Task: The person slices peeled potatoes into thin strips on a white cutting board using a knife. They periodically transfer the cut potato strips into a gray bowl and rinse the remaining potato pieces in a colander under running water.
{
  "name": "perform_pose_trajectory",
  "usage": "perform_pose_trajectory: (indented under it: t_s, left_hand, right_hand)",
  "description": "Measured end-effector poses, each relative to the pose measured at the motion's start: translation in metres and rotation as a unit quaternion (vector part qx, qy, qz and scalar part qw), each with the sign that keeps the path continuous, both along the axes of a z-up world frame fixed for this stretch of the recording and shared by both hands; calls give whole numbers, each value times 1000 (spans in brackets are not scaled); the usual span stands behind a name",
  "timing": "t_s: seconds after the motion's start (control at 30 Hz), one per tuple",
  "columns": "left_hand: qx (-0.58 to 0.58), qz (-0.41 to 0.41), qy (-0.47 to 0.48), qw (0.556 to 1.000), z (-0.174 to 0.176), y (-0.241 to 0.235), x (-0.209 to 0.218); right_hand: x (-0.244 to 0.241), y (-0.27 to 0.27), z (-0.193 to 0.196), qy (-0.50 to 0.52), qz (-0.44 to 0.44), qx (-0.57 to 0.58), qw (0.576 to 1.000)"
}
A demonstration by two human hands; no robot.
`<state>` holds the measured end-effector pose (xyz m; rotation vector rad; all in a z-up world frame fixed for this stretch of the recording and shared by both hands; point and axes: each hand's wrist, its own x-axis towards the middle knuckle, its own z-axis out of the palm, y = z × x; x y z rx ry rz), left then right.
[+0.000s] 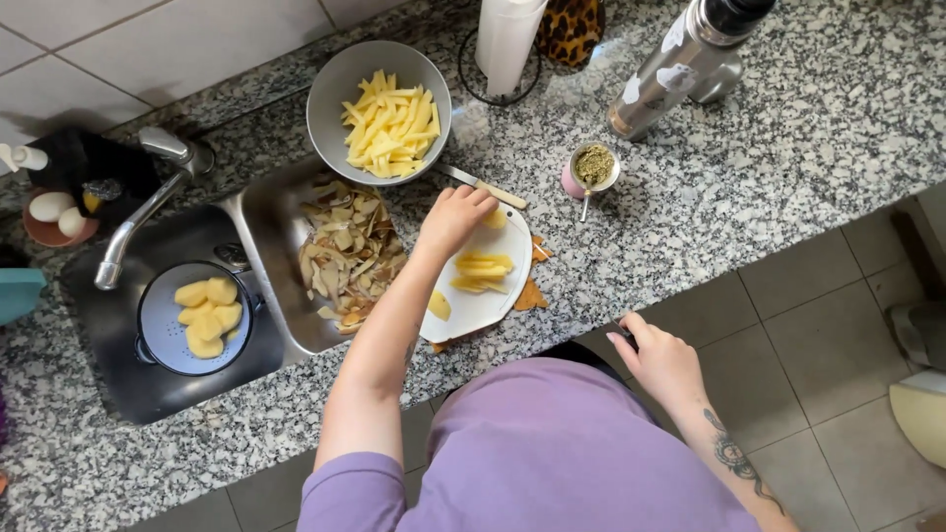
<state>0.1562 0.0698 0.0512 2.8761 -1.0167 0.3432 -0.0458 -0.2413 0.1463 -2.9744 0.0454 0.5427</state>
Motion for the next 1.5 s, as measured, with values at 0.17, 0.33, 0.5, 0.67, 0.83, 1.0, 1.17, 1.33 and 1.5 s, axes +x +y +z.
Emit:
perform_pose_trajectory:
  t_s: [0.17,0.33,0.5,0.67,0.83,1.0,1.17,1.33,1.5]
  left_hand:
    - [75,-12,46,996,-23,4,4]
    - [61,0,82,995,-21,2,-3]
    - [30,-10,217,976,-35,-1,-36]
    - [29,-38,250,967,42,-2,-77]
    - [58,-38,177,982,-14,1,-92]
    - [5,7,37,999,-68,-13,-102]
    - [19,73,-31,997,-86,-25,-105]
    - [-9,92,71,993,-59,-21,-100]
    - [-512,226,396,728,30,-6,-85]
  right_hand:
    - [-4,0,0,38,-20,2,999]
    - [-5,2,-4,49,-23,13,998]
    - [-3,5,0,71,-30,26,997]
    - [-1,14,14,118,-70,85,987]
    - [0,20,18,145,-90,118,978]
    - [3,29,27,157,-111,137,972]
    - [2,28,24,153,-109,142,972]
    - [4,26,25,149,-119,155,969]
    - [6,21,19,142,-146,152,967]
